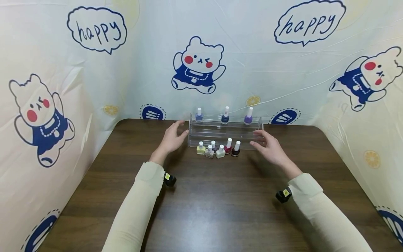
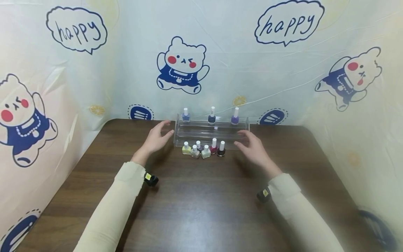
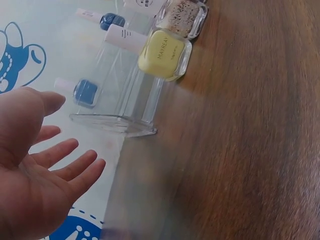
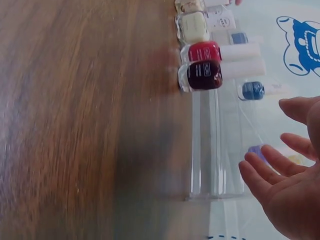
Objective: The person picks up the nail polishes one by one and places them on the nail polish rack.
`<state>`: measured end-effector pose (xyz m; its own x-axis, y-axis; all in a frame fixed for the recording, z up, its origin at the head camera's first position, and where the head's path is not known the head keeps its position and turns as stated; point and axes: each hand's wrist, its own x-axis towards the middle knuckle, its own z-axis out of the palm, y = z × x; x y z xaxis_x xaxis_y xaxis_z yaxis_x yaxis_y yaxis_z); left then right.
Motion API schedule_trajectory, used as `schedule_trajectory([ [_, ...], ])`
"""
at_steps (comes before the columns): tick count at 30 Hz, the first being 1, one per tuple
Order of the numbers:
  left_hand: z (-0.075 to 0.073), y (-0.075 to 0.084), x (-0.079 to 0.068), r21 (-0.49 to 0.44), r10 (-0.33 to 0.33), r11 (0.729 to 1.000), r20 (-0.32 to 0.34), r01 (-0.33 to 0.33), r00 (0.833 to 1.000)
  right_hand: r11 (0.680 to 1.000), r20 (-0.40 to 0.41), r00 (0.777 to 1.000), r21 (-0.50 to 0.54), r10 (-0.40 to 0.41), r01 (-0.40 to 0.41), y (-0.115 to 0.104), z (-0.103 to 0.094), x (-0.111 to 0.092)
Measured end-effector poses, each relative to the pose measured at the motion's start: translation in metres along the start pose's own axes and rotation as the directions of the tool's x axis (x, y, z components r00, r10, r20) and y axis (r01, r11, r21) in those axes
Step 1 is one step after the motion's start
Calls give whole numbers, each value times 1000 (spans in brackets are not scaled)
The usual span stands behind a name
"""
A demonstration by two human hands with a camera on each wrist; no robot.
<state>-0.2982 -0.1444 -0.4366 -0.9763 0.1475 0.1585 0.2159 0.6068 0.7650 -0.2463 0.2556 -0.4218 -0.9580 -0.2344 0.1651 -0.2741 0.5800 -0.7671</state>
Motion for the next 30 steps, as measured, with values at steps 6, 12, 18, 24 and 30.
schedule_trajectory([
  [6, 4, 0, 1, -36, -30, 999, 8, 30, 1000, 999, 3, 1000, 43, -4, 3, -3, 6, 3],
  [12, 10, 1, 2, -98, -80, 992, 22, 82, 997, 998, 9, 1000, 67, 3, -4, -7, 14, 4],
  [18, 17, 1, 2, -149, -102, 983, 14, 103, 995, 997, 8, 1000, 75, 6, -6, -9, 21, 4],
  [24, 25, 1, 2, -200, -119, 972, 21, 121, 993, 996, -2, 1000, 90, -5, 5, -13, 26, 4],
  [30, 29, 1, 0, -240, -118, 963, 31, 122, 993, 994, 8, 1000, 105, -7, 6, -16, 30, 4],
])
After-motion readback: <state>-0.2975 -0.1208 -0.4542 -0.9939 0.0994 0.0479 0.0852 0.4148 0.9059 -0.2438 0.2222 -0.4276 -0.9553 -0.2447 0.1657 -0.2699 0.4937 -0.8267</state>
